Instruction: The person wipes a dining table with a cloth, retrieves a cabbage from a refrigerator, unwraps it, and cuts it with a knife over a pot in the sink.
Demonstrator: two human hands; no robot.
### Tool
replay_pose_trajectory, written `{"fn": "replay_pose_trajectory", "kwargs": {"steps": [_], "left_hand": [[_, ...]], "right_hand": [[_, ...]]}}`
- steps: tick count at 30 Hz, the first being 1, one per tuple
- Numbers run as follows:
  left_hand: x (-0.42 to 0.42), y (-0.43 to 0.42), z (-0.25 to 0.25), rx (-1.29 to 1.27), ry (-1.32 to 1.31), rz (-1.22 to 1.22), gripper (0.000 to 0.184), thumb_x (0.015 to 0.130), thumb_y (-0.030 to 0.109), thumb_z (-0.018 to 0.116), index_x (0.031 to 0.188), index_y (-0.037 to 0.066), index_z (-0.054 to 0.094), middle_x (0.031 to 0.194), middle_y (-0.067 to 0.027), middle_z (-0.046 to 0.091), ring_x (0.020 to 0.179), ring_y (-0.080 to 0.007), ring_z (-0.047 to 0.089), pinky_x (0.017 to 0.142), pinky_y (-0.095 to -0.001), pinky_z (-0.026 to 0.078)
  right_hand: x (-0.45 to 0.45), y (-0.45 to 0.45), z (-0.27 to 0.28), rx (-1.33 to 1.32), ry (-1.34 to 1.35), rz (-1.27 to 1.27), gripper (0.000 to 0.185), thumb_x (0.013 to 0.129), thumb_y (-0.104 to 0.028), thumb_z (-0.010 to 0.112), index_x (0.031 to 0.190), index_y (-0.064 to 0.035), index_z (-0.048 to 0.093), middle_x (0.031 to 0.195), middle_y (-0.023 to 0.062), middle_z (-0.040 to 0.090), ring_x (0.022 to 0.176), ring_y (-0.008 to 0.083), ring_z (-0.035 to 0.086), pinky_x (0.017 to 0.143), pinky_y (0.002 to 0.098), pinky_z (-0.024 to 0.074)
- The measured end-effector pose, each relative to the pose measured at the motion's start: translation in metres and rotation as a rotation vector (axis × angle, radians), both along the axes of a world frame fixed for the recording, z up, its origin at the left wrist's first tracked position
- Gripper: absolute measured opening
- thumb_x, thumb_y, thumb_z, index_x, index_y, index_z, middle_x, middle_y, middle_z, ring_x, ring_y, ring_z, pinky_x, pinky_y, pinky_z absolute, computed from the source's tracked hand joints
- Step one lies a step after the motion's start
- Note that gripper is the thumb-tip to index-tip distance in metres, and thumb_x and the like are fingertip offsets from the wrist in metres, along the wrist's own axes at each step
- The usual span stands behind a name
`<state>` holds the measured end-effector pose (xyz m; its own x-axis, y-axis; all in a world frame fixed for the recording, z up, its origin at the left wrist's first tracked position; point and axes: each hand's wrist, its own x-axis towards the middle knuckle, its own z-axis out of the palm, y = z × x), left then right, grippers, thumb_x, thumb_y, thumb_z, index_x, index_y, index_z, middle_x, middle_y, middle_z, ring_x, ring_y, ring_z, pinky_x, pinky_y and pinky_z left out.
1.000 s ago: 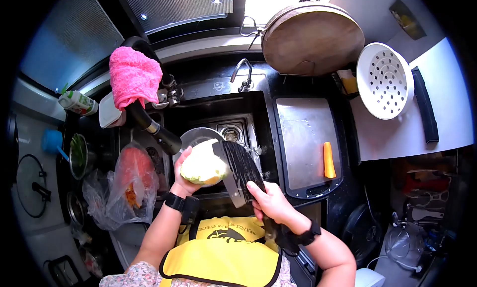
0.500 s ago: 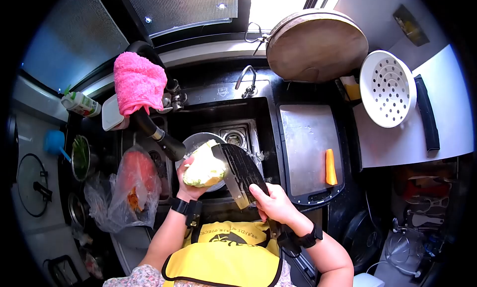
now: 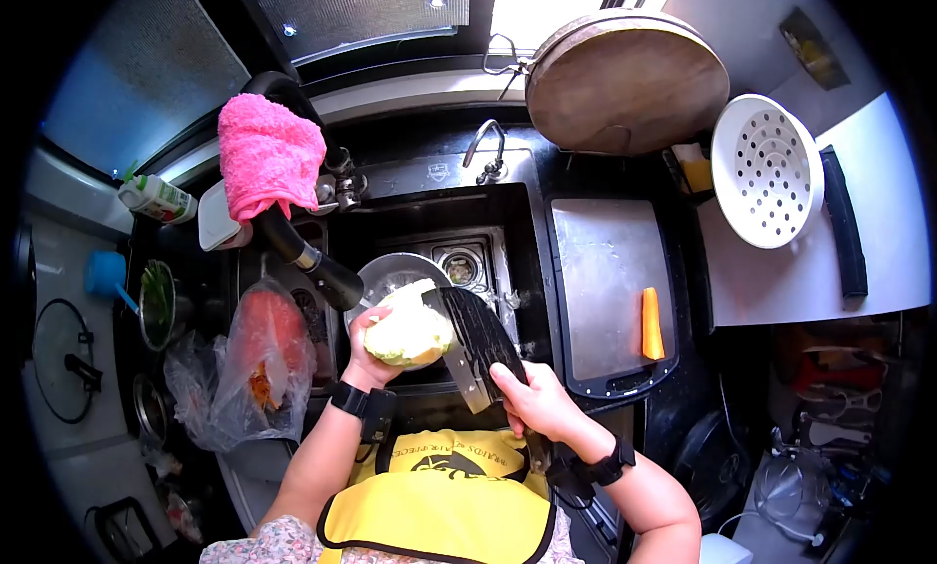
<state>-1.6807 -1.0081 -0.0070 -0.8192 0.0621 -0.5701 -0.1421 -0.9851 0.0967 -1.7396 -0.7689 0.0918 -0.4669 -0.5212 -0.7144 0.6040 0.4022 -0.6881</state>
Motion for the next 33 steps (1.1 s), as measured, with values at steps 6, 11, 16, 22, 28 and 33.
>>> {"fn": "replay_pose_trajectory", "kwargs": {"steps": [6,11,16,22,28,33], "left_hand": [[0.002,0.002,-0.001,-0.049,-0.026,-0.017,0.053,0.077,0.025,0.053,0.122,-0.002,0.050,0.112,-0.0173,0.061,0.102,-0.0343,0.060,0.094,-0.0485,0.045],[-0.005,0.006,-0.002,0.004,0.012,0.028,0.051,0.078,0.023,0.051,0.121,-0.003,0.050,0.113,-0.0187,0.060,0.103,-0.0346,0.059,0.094,-0.0482,0.045],[-0.003,0.000,-0.007,-0.049,-0.045,-0.050,0.045,0.078,0.021,0.051,0.117,-0.002,0.052,0.112,-0.0182,0.061,0.103,-0.0345,0.059,0.095,-0.0487,0.045],[-0.003,0.002,-0.010,-0.081,-0.022,0.034,0.047,0.079,0.022,0.051,0.118,-0.003,0.052,0.112,-0.0174,0.060,0.104,-0.0346,0.059,0.094,-0.0491,0.045],[-0.005,0.000,-0.013,-0.131,-0.062,-0.013,0.043,0.079,0.019,0.050,0.116,-0.003,0.052,0.111,-0.0172,0.060,0.104,-0.0341,0.059,0.094,-0.0486,0.045],[-0.009,0.014,-0.011,-0.077,-0.103,0.000,0.031,0.080,0.017,0.049,0.106,0.000,0.056,0.105,-0.0147,0.061,0.101,-0.0329,0.060,0.093,-0.0485,0.046]], "right_hand": [[0.005,-0.006,-0.008,-0.001,0.028,-0.022,0.033,0.096,-0.031,0.049,0.076,-0.0052,0.048,0.051,-0.0013,0.041,0.037,0.0099,0.043,0.038,0.0263,0.0390],[0.000,-0.006,-0.014,-0.003,-0.084,-0.076,0.033,0.096,-0.031,0.049,0.075,-0.0054,0.049,0.050,-0.0017,0.040,0.037,0.0103,0.043,0.038,0.0281,0.0400],[0.001,-0.009,-0.012,-0.003,-0.080,-0.013,0.034,0.096,-0.030,0.048,0.071,-0.0071,0.045,0.050,-0.0013,0.040,0.038,0.0104,0.043,0.038,0.0282,0.0398],[-0.001,-0.013,-0.028,-0.026,-0.166,-0.054,0.034,0.096,-0.030,0.049,0.070,-0.0090,0.042,0.050,-0.0013,0.039,0.039,0.0104,0.041,0.038,0.0282,0.0387],[-0.010,-0.003,-0.033,-0.043,-0.318,-0.067,0.038,0.096,-0.034,0.049,0.069,-0.0093,0.039,0.050,-0.0008,0.036,0.039,0.0105,0.038,0.039,0.0293,0.0382],[-0.022,0.009,-0.022,-0.045,-0.350,-0.052,0.031,0.096,-0.033,0.050,0.077,-0.0085,0.045,0.052,-0.0012,0.038,0.039,0.0101,0.039,0.039,0.0283,0.0372]]}}
